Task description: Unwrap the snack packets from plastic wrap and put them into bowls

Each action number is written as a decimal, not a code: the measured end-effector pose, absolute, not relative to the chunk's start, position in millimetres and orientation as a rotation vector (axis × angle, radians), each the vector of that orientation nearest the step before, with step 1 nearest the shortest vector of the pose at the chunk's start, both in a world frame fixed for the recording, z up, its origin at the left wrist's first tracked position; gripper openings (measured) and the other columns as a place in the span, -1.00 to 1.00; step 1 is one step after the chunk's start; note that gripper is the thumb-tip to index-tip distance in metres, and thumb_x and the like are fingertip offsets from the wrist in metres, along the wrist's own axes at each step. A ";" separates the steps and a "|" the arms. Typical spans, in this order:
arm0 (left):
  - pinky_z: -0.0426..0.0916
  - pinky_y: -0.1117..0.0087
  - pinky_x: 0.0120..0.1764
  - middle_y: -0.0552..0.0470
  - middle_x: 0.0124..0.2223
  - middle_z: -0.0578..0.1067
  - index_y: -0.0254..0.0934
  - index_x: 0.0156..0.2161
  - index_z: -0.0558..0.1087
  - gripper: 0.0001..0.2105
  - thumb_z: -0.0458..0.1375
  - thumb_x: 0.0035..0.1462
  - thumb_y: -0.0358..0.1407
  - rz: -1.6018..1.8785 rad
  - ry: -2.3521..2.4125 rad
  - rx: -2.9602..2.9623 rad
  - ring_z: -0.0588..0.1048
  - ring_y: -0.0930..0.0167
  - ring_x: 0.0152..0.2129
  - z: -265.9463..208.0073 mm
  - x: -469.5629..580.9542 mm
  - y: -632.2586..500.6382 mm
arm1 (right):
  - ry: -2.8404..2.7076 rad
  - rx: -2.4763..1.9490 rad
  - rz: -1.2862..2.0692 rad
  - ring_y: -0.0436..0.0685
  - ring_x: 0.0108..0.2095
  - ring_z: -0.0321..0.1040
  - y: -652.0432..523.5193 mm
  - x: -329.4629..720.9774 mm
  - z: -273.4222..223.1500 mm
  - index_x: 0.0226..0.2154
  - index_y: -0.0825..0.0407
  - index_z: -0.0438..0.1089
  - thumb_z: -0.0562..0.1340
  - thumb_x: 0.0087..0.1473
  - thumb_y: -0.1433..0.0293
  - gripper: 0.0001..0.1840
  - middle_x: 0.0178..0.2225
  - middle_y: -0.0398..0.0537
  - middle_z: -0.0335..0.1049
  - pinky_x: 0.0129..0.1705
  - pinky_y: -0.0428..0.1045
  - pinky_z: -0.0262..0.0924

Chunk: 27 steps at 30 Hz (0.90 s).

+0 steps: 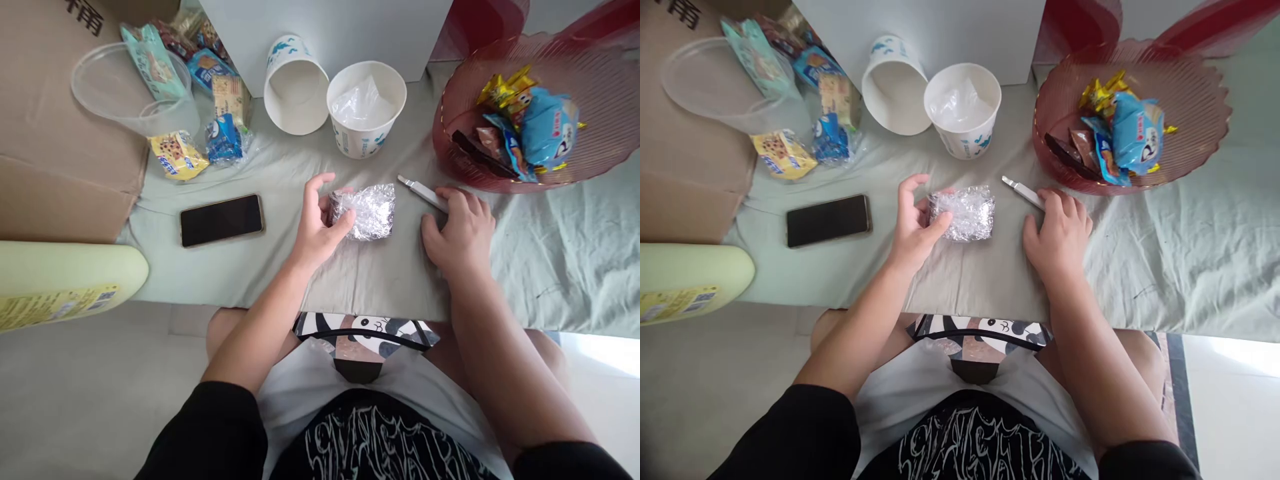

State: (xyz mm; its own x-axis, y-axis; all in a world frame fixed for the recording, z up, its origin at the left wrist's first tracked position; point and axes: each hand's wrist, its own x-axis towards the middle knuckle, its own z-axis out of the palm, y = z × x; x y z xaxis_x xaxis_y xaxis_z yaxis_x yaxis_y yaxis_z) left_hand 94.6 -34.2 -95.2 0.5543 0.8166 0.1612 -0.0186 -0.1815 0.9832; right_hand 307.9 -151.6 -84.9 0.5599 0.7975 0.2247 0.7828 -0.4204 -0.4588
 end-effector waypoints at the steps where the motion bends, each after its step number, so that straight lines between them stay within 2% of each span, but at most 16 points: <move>1: 0.51 0.32 -0.17 -0.09 0.15 0.53 0.06 0.32 0.14 -0.36 0.26 0.24 0.05 0.889 0.679 1.645 0.56 0.42 -0.24 -97.8 94.9 -33.5 | -1.265 -2.293 0.020 0.47 0.06 0.35 -151.0 308.0 -86.9 0.02 -0.02 0.45 0.18 0.15 0.35 -0.62 0.03 0.21 0.49 0.12 0.41 0.22; 4: 0.52 0.30 -0.08 -0.10 0.16 0.50 -0.04 0.25 0.26 -0.41 0.25 0.22 0.10 0.928 0.665 1.805 0.58 0.35 -0.12 -101.3 94.7 -31.4 | -1.273 -2.258 -0.013 0.42 -0.03 0.39 -149.8 308.5 -88.9 -0.09 -0.03 0.49 0.15 0.17 0.35 -0.71 -0.09 0.15 0.54 0.07 0.34 0.25; 6: 0.51 0.26 0.00 -0.10 0.17 0.48 -0.06 0.24 0.30 -0.40 0.25 0.21 0.14 0.943 0.664 1.896 0.57 0.28 -0.03 -102.1 94.2 -30.1 | -1.280 -2.171 -0.025 0.37 -0.09 0.42 -149.5 309.3 -87.4 -0.10 -0.04 0.49 0.14 0.18 0.35 -0.72 -0.13 0.12 0.54 0.02 0.28 0.29; 8: 0.49 0.22 0.07 -0.11 0.19 0.46 -0.04 0.29 0.26 -0.33 0.24 0.20 0.18 0.961 0.662 1.965 0.54 0.23 0.06 -103.8 94.0 -28.8 | -1.275 -2.058 -0.033 0.31 -0.16 0.45 -149.6 309.4 -84.2 -0.08 -0.05 0.49 0.14 0.21 0.34 -0.72 -0.16 0.08 0.54 -0.04 0.22 0.33; 11: 0.46 0.15 0.15 -0.12 0.21 0.44 0.02 0.39 0.10 -0.23 0.23 0.20 0.19 0.990 0.666 2.021 0.51 0.19 0.13 -107.7 94.7 -28.8 | -1.262 -1.898 -0.019 0.24 -0.27 0.46 -150.4 306.7 -77.2 -0.08 -0.06 0.49 0.11 0.27 0.35 -0.73 -0.31 -0.01 0.51 -0.14 0.16 0.36; 14: 0.43 0.09 0.20 -0.12 0.21 0.46 0.02 0.42 0.01 -0.26 0.17 0.28 0.15 0.974 0.688 2.009 0.53 0.20 0.12 -109.3 96.3 -33.0 | -1.302 -1.751 0.036 0.19 -0.34 0.45 -152.2 300.6 -70.8 -0.11 -0.07 0.51 0.09 0.32 0.36 -0.72 -0.44 -0.09 0.45 -0.19 0.11 0.36; 21: 0.44 0.13 0.22 -0.13 0.23 0.47 -0.05 0.36 0.14 -0.38 0.18 0.31 0.06 0.931 0.758 1.990 0.55 0.21 0.12 -102.3 97.9 -42.6 | -1.480 -1.621 0.081 0.09 -0.45 0.46 -155.0 289.0 -72.5 -0.09 -0.08 0.58 0.17 0.27 0.40 -0.72 -0.34 -0.08 0.59 -0.35 0.01 0.37; 27: 0.43 0.13 0.24 -0.15 0.27 0.44 -0.10 0.37 0.16 -0.32 0.25 0.25 0.04 0.909 0.767 2.048 0.49 0.16 0.20 -97.3 96.5 -41.4 | -1.523 -1.590 0.052 0.12 -0.32 0.59 -151.9 287.4 -75.0 -0.12 -0.10 0.62 0.19 0.26 0.45 -0.71 -0.25 -0.06 0.64 -0.29 -0.01 0.44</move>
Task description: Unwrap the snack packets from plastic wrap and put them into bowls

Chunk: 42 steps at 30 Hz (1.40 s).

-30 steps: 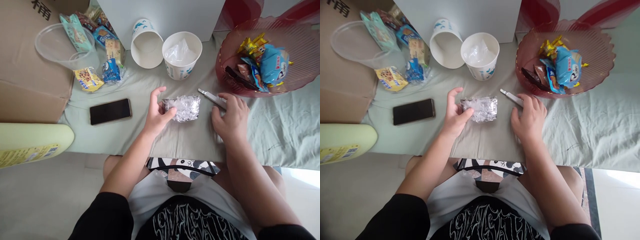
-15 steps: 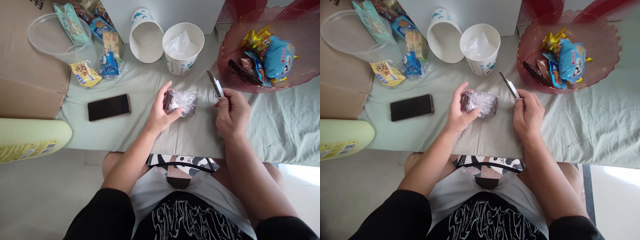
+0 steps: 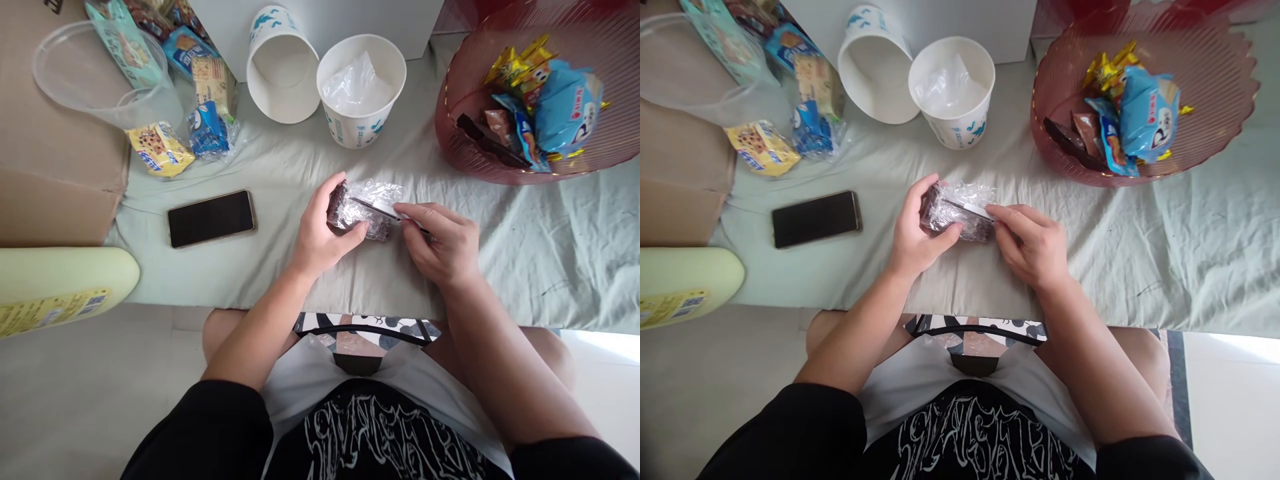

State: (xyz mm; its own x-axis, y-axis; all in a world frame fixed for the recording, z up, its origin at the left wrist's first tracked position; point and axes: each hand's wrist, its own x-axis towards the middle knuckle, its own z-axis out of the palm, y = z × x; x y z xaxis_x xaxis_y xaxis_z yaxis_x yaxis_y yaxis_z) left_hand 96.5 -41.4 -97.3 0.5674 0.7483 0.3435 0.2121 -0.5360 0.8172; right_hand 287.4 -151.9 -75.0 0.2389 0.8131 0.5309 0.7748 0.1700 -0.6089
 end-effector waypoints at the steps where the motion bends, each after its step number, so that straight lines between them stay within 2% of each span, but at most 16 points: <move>1: 0.42 0.13 0.24 -0.16 0.27 0.43 -0.10 0.37 0.15 -0.31 0.26 0.25 0.03 0.910 0.769 2.054 0.48 0.15 0.21 -97.4 96.4 -41.4 | -1.529 -1.592 0.060 0.12 -0.31 0.59 -151.5 287.1 -74.9 -0.12 -0.10 0.62 0.20 0.27 0.45 -0.71 -0.25 -0.06 0.65 -0.29 -0.01 0.45; 9: 0.41 0.10 0.26 -0.13 0.27 0.41 -0.06 0.39 0.13 -0.35 0.23 0.29 -0.05 0.940 0.780 2.074 0.47 0.17 0.22 -99.5 96.6 -41.9 | -1.526 -1.506 0.058 0.13 -0.29 0.61 -152.6 285.4 -74.0 -0.09 -0.11 0.62 0.23 0.27 0.46 -0.72 -0.23 -0.05 0.65 -0.27 0.00 0.49; 13: 0.36 0.08 0.30 -0.13 0.30 0.40 -0.04 0.39 0.14 -0.33 0.23 0.28 0.01 0.946 0.772 2.102 0.43 0.15 0.25 -100.2 95.8 -40.6 | -1.540 -1.574 0.123 0.15 -0.26 0.61 -153.6 285.8 -75.1 -0.11 -0.11 0.63 0.23 0.28 0.40 -0.74 -0.22 -0.03 0.64 -0.24 0.03 0.52; 17: 0.30 0.07 0.34 -0.14 0.34 0.37 -0.03 0.40 0.12 -0.30 0.23 0.26 0.07 0.931 0.785 2.104 0.39 0.13 0.30 -101.6 95.4 -39.7 | -1.555 -1.543 0.229 0.14 -0.23 0.61 -152.9 286.8 -75.3 -0.08 -0.13 0.65 0.24 0.27 0.42 -0.72 -0.17 -0.03 0.65 -0.19 0.02 0.52; 28: 0.37 0.10 0.30 -0.14 0.31 0.40 -0.01 0.39 0.14 -0.28 0.22 0.24 0.13 0.966 0.841 2.025 0.41 0.15 0.29 -108.5 95.9 -38.8 | -1.539 -1.653 0.335 0.16 -0.28 0.61 -156.8 307.5 -65.9 -0.20 -0.15 0.69 0.29 0.19 0.40 -0.76 -0.21 -0.06 0.67 -0.27 0.07 0.51; 37: 0.33 0.04 0.33 -0.15 0.34 0.36 -0.03 0.37 0.17 -0.28 0.26 0.21 0.12 1.080 0.947 1.994 0.37 0.12 0.31 -117.1 80.5 -17.6 | -1.492 -1.830 0.163 0.21 -0.28 0.59 -164.8 327.2 -72.0 -0.22 -0.11 0.67 0.28 0.13 0.41 -0.77 -0.22 -0.06 0.66 -0.26 0.09 0.44; 42: 0.20 -0.09 0.39 -0.15 0.39 0.25 -0.01 0.32 0.24 -0.24 0.37 0.09 0.10 1.155 1.026 2.008 0.17 0.02 0.42 -117.6 72.0 -8.9 | -1.412 -1.954 -0.002 0.28 -0.24 0.54 -160.4 324.7 -84.1 -0.20 -0.12 0.61 0.29 0.10 0.41 -0.78 -0.22 -0.04 0.63 -0.16 0.17 0.38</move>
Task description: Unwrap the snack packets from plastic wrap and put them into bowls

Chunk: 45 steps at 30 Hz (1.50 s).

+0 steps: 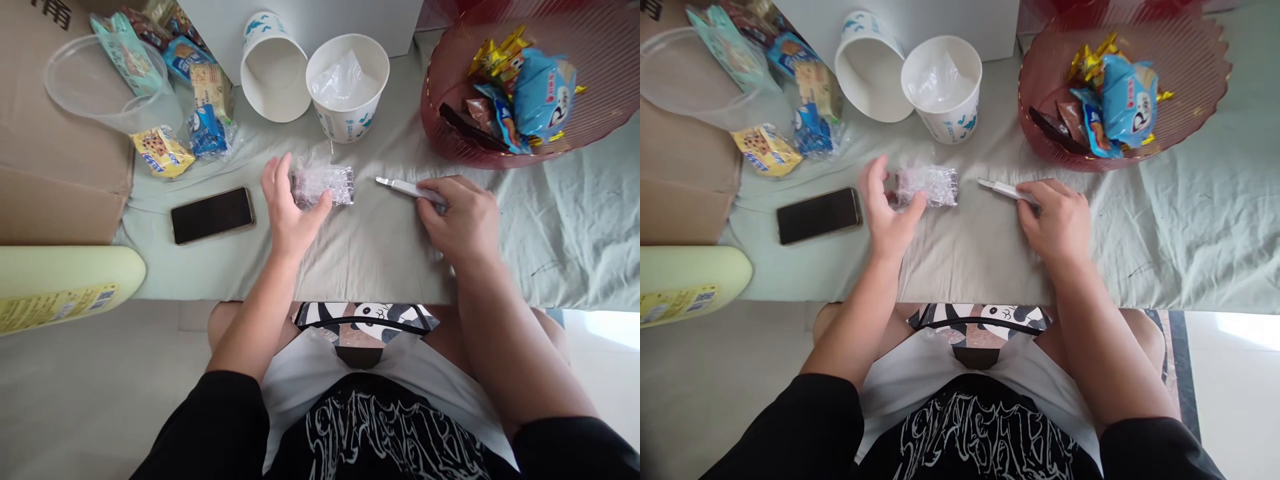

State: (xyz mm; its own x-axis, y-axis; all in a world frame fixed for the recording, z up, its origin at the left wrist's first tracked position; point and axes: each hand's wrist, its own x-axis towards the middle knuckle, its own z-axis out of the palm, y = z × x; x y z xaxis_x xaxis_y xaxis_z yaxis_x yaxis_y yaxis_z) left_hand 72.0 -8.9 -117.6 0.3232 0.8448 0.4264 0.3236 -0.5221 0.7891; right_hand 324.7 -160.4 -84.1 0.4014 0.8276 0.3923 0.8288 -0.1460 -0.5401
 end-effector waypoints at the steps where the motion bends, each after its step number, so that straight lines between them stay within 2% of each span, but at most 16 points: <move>1: 0.18 -0.11 0.39 -0.15 0.40 0.24 -0.01 0.32 0.25 -0.21 0.40 0.05 0.09 1.148 1.023 2.024 0.15 0.01 0.43 -116.1 72.6 -9.0 | -1.402 -1.984 -0.023 0.30 -0.22 0.52 -159.4 323.7 -85.9 -0.20 -0.12 0.60 0.29 0.09 0.42 -0.78 -0.22 -0.03 0.63 -0.14 0.20 0.36; 4: 0.19 -0.08 0.39 -0.16 0.35 0.30 -0.05 0.28 0.28 -0.20 0.45 -0.01 0.06 1.097 0.990 2.088 0.22 0.03 0.38 -109.3 77.9 -12.2 | -1.391 -2.010 -0.062 0.35 -0.18 0.48 -157.3 321.0 -88.6 -0.20 -0.12 0.56 0.30 0.06 0.43 -0.77 -0.21 0.00 0.60 -0.07 0.27 0.32; 6: 0.26 -0.02 0.35 -0.14 0.26 0.40 -0.08 0.24 0.32 -0.29 0.43 0.03 0.02 1.063 0.975 2.099 0.35 0.10 0.29 -104.3 81.9 -15.4 | -1.408 -1.965 -0.077 0.36 -0.14 0.46 -156.8 320.1 -87.7 -0.19 -0.14 0.54 0.30 0.06 0.44 -0.76 -0.18 0.00 0.58 -0.05 0.29 0.31; 11: 0.50 0.20 0.10 -0.02 -0.01 0.54 -0.12 0.03 0.43 -0.69 0.25 0.26 -0.06 1.024 0.972 1.949 0.56 0.31 -0.05 -96.2 86.4 -22.7 | -1.491 -1.818 0.036 0.36 -0.10 0.47 -156.6 316.1 -77.5 -0.13 -0.14 0.51 0.28 0.12 0.40 -0.76 -0.12 0.04 0.55 0.00 0.31 0.34; 15: 0.57 0.23 -0.09 0.01 -0.12 0.57 -0.10 -0.01 0.43 -0.70 0.16 0.32 0.03 0.939 0.846 1.836 0.61 0.34 -0.20 -94.5 90.1 -29.0 | -1.658 -1.595 0.202 0.38 0.05 0.46 -155.6 304.1 -73.2 0.06 -0.11 0.45 0.33 0.11 0.26 -0.57 0.04 0.08 0.53 0.09 0.29 0.33; 18: 0.59 0.24 -0.15 0.00 -0.13 0.58 -0.07 0.04 0.40 -0.63 0.15 0.30 0.09 0.882 0.780 1.796 0.63 0.32 -0.22 -95.4 93.0 -31.5 | -1.749 -1.531 0.251 0.39 0.07 0.45 -155.1 295.9 -75.2 0.13 -0.12 0.42 0.34 0.11 0.20 -0.48 0.06 0.07 0.54 0.14 0.30 0.30; 21: 0.58 0.21 -0.12 -0.01 -0.14 0.58 -0.09 0.06 0.40 -0.60 0.18 0.27 0.10 0.914 0.825 1.791 0.63 0.30 -0.21 -98.8 92.4 -28.7 | -1.724 -1.607 0.268 0.35 -0.05 0.47 -154.8 294.1 -76.8 0.11 -0.12 0.45 0.32 0.13 0.25 -0.53 -0.06 0.04 0.56 0.07 0.27 0.35; 26: 0.54 0.20 -0.05 0.02 -0.16 0.55 -0.10 0.03 0.41 -0.67 0.23 0.26 -0.03 0.981 0.915 1.773 0.62 0.30 -0.18 -104.8 85.8 -19.1 | -1.608 -1.611 0.225 0.27 -0.14 0.51 -154.3 297.7 -72.4 -0.18 -0.11 0.53 0.22 0.12 0.42 -0.76 -0.16 0.00 0.55 -0.07 0.20 0.41; 29: 0.53 0.26 -0.12 0.06 -0.24 0.52 -0.11 -0.05 0.44 -0.77 0.25 0.22 -0.14 1.024 0.955 1.733 0.60 0.35 -0.26 -104.5 81.9 -13.4 | -1.524 -1.597 0.196 0.25 -0.15 0.52 -154.8 299.2 -68.4 -0.32 -0.11 0.47 0.20 0.03 0.49 -0.80 -0.18 -0.04 0.56 -0.07 0.20 0.42; 34: 0.52 0.27 -0.12 0.08 -0.36 0.47 -0.17 -0.30 0.41 -0.96 0.18 0.18 -0.28 1.179 1.016 1.665 0.54 0.40 -0.34 -97.6 75.8 -0.8 | -1.260 -1.550 0.126 0.20 -0.22 0.51 -155.0 303.1 -67.9 -0.40 -0.09 0.32 0.19 0.04 0.48 -0.88 -0.30 -0.07 0.54 -0.11 0.16 0.41; 38: 0.50 0.25 -0.10 0.10 -0.45 0.41 -0.17 -0.42 0.33 -0.90 0.14 0.11 -0.32 1.317 1.026 1.581 0.49 0.41 -0.40 -90.7 70.4 6.5 | -1.022 -1.535 0.032 0.17 -0.27 0.50 -154.6 303.4 -68.4 -0.41 -0.09 0.28 0.13 0.03 0.49 -0.87 -0.35 -0.12 0.50 -0.17 0.12 0.39; 40: 0.49 0.24 -0.12 0.10 -0.44 0.43 -0.16 -0.42 0.34 -0.90 0.15 0.11 -0.30 1.325 1.031 1.595 0.49 0.40 -0.41 -86.7 68.6 6.8 | -1.008 -1.472 -0.012 0.19 -0.23 0.50 -156.1 301.6 -65.3 -0.37 -0.09 0.30 0.07 0.11 0.45 -0.85 -0.32 -0.09 0.50 -0.14 0.16 0.39; 43: 0.49 0.23 -0.10 0.10 -0.37 0.51 -0.13 -0.34 0.41 -0.93 0.21 0.10 -0.22 1.239 0.986 1.726 0.55 0.36 -0.35 -79.5 68.1 3.0 | -1.207 -1.453 0.003 0.29 -0.05 0.50 -159.8 298.1 -58.2 -0.21 -0.08 0.38 0.03 0.29 0.21 -0.75 -0.13 0.06 0.52 0.01 0.26 0.40; 45: 0.49 0.23 -0.06 0.08 -0.32 0.55 -0.13 -0.29 0.46 -0.89 0.25 0.07 -0.21 1.158 0.950 1.862 0.57 0.34 -0.30 -75.0 68.9 -1.2 | -1.358 -1.577 0.033 0.36 0.07 0.46 -161.4 296.6 -55.3 -0.07 -0.08 0.40 0.13 0.26 0.11 -0.68 0.00 0.14 0.51 0.09 0.30 0.37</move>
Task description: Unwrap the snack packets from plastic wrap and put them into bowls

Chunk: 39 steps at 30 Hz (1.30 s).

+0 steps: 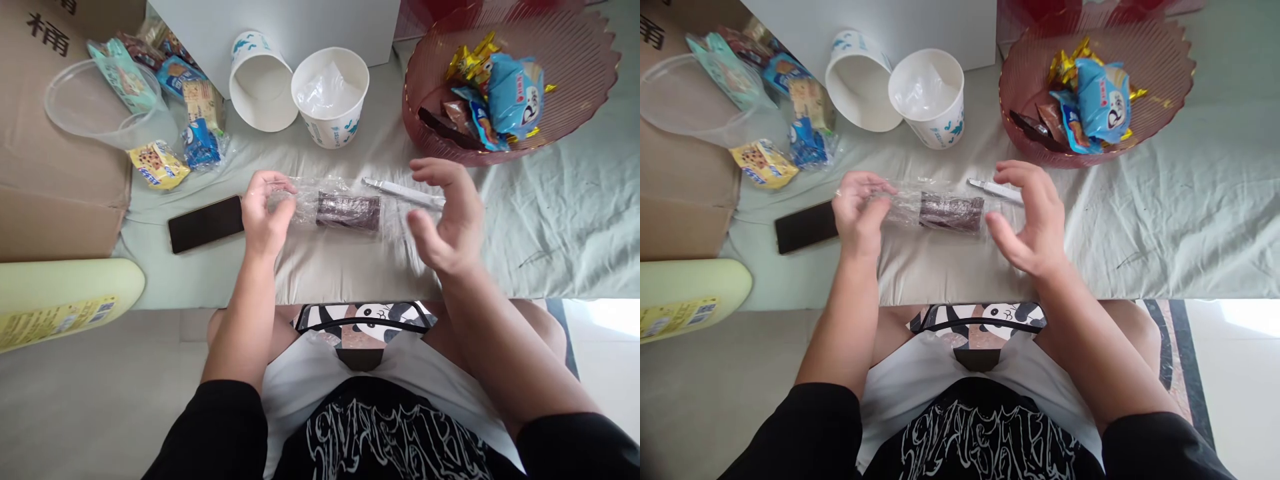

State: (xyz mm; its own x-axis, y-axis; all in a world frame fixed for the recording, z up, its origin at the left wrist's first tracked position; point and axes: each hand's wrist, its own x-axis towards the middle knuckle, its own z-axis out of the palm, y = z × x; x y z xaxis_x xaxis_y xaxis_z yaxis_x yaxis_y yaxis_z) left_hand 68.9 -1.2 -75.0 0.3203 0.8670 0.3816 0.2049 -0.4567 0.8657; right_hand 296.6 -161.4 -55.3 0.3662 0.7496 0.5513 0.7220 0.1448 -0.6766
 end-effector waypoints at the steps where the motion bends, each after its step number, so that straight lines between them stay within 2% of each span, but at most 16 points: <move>1: 0.49 0.23 -0.04 0.08 -0.31 0.57 -0.15 -0.28 0.48 -0.90 0.25 0.07 -0.22 1.122 0.949 1.928 0.57 0.33 -0.28 -73.2 69.4 -3.3 | -1.404 -1.651 0.054 0.38 0.08 0.45 -161.7 296.2 -55.0 -0.01 -0.08 0.40 0.20 0.21 0.14 -0.65 0.03 0.14 0.51 0.10 0.31 0.36; 4: 0.49 0.22 0.02 0.09 -0.35 0.58 -0.17 -0.36 0.48 -0.96 0.18 0.12 -0.32 1.100 0.996 2.065 0.58 0.32 -0.22 -69.9 70.0 -8.5 | -1.458 -1.800 0.109 0.34 -0.06 0.49 -161.6 296.4 -56.4 0.01 -0.09 0.43 0.26 0.13 0.31 -0.64 -0.15 0.04 0.56 0.04 0.30 0.36; 7: 0.49 0.21 0.04 0.10 -0.38 0.57 -0.17 -0.42 0.46 -0.86 0.12 0.07 -0.44 1.213 0.984 2.109 0.59 0.32 -0.20 -64.9 67.8 -11.6 | -1.475 -1.844 0.108 0.23 -0.23 0.48 -162.5 296.5 -54.3 -0.22 -0.09 0.51 0.21 0.15 0.38 -0.83 -0.38 -0.08 0.50 -0.06 0.20 0.38; 9: 0.50 0.23 -0.02 0.10 -0.38 0.57 -0.18 -0.44 0.46 -0.84 0.10 0.03 -0.48 1.251 0.942 2.125 0.59 0.34 -0.25 -56.7 64.6 -13.2 | -1.455 -1.841 0.073 0.20 -0.28 0.47 -163.7 295.0 -49.0 -0.32 -0.08 0.50 0.19 0.16 0.38 -0.85 -0.37 -0.07 0.48 -0.11 0.16 0.38; 11: 0.51 0.25 -0.09 0.09 -0.36 0.57 -0.19 -0.45 0.48 -0.84 0.11 0.03 -0.48 1.181 0.882 2.163 0.59 0.35 -0.30 -43.5 60.4 -15.4 | -1.418 -1.837 0.054 0.17 -0.30 0.46 -164.4 292.0 -41.7 -0.27 -0.08 0.52 0.20 0.14 0.38 -0.84 -0.26 -0.02 0.52 -0.13 0.14 0.37; 14: 0.51 0.28 -0.15 0.05 -0.35 0.61 -0.21 -0.47 0.52 -0.84 0.12 0.04 -0.44 0.867 0.767 2.223 0.60 0.35 -0.33 -18.9 54.3 -19.9 | -1.406 -1.866 0.135 0.10 -0.41 0.42 -163.7 286.4 -29.5 -0.12 -0.05 0.53 0.22 0.11 0.37 -0.73 -0.13 0.02 0.56 -0.21 0.10 0.35; 16: 0.50 0.30 -0.17 0.03 -0.34 0.64 -0.23 -0.47 0.55 -0.82 0.11 0.03 -0.41 0.556 0.731 2.229 0.61 0.34 -0.33 -3.8 50.9 -22.9 | -1.454 -1.916 0.290 0.07 -0.49 0.38 -162.6 283.3 -21.2 -0.09 -0.02 0.54 0.20 0.13 0.35 -0.70 -0.23 -0.02 0.60 -0.27 0.07 0.30; 19: 0.47 0.35 -0.25 0.06 -0.35 0.68 -0.21 -0.40 0.64 -0.78 0.11 0.01 -0.39 0.017 0.728 2.184 0.62 0.35 -0.38 12.0 46.2 -26.0 | -1.639 -1.964 0.599 0.06 -0.51 0.37 -162.4 281.5 -10.7 -0.14 -0.04 0.59 0.17 0.17 0.31 -0.70 -0.42 -0.12 0.59 -0.32 0.03 0.22; 23: 0.45 0.40 -0.32 0.05 -0.32 0.70 -0.19 -0.27 0.68 -0.75 0.15 0.03 -0.35 -0.420 0.670 1.972 0.65 0.34 -0.37 23.2 41.3 -27.8 | -1.901 -1.913 0.933 0.07 -0.47 0.42 -166.7 285.8 -7.6 -0.27 -0.11 0.62 0.13 0.19 0.30 -0.69 -0.45 -0.16 0.60 -0.34 0.02 0.19; 26: 0.47 0.39 -0.33 0.01 -0.34 0.67 -0.23 -0.25 0.65 -0.80 0.17 0.11 -0.29 -0.324 0.623 1.844 0.64 0.35 -0.39 23.7 42.8 -28.6 | -1.970 -1.973 1.025 0.11 -0.43 0.46 -170.5 291.1 -10.0 -0.29 -0.13 0.64 0.11 0.23 0.24 -0.64 -0.42 -0.13 0.60 -0.34 0.04 0.21; 29: 0.49 0.36 -0.28 -0.01 -0.32 0.63 -0.26 -0.24 0.57 -0.84 0.17 0.18 -0.26 0.172 0.792 1.967 0.60 0.38 -0.39 14.4 51.1 -28.7 | -1.947 -2.168 1.061 0.21 -0.36 0.51 -171.3 294.6 -8.3 -0.09 -0.13 0.63 0.10 0.26 0.15 -0.58 -0.37 -0.07 0.63 -0.29 0.10 0.26; 32: 0.48 0.20 0.05 -0.05 -0.09 0.62 -0.24 -0.12 0.54 -0.82 0.25 0.14 -0.31 0.531 0.945 2.234 0.58 0.27 -0.07 0.4 61.3 -26.3 | -1.884 -2.344 0.951 0.32 -0.23 0.55 -169.7 296.1 -1.7 0.15 -0.07 0.52 0.07 0.29 0.12 -0.46 -0.38 -0.04 0.63 -0.16 0.18 0.32; 35: 0.29 0.08 0.30 -0.08 0.23 0.50 -0.20 0.08 0.50 -0.57 0.34 0.07 -0.31 0.372 0.913 2.400 0.39 0.16 0.25 -11.5 68.2 -22.5 | -1.829 -2.399 0.836 0.35 -0.18 0.55 -169.4 297.1 4.1 0.26 -0.03 0.42 0.06 0.30 0.13 -0.41 -0.37 -0.04 0.64 -0.14 0.19 0.33; 37: 0.30 0.11 0.29 -0.09 0.28 0.47 -0.19 0.16 0.46 -0.51 0.33 0.09 -0.30 0.204 0.906 2.389 0.40 0.16 0.25 -17.1 70.8 -21.0 | -1.777 -2.408 0.764 0.33 -0.24 0.54 -170.7 298.0 5.1 0.28 -0.04 0.39 0.07 0.29 0.14 -0.41 -0.38 -0.05 0.63 -0.20 0.16 0.32; 39: 0.37 0.17 0.20 -0.08 0.21 0.52 -0.18 0.17 0.46 -0.53 0.30 0.13 -0.30 0.122 0.939 2.352 0.49 0.20 0.14 -20.4 72.6 -21.1 | -1.717 -2.393 0.675 0.30 -0.30 0.52 -172.3 298.9 3.6 0.28 -0.06 0.38 0.11 0.27 0.16 -0.42 -0.37 -0.07 0.62 -0.27 0.12 0.30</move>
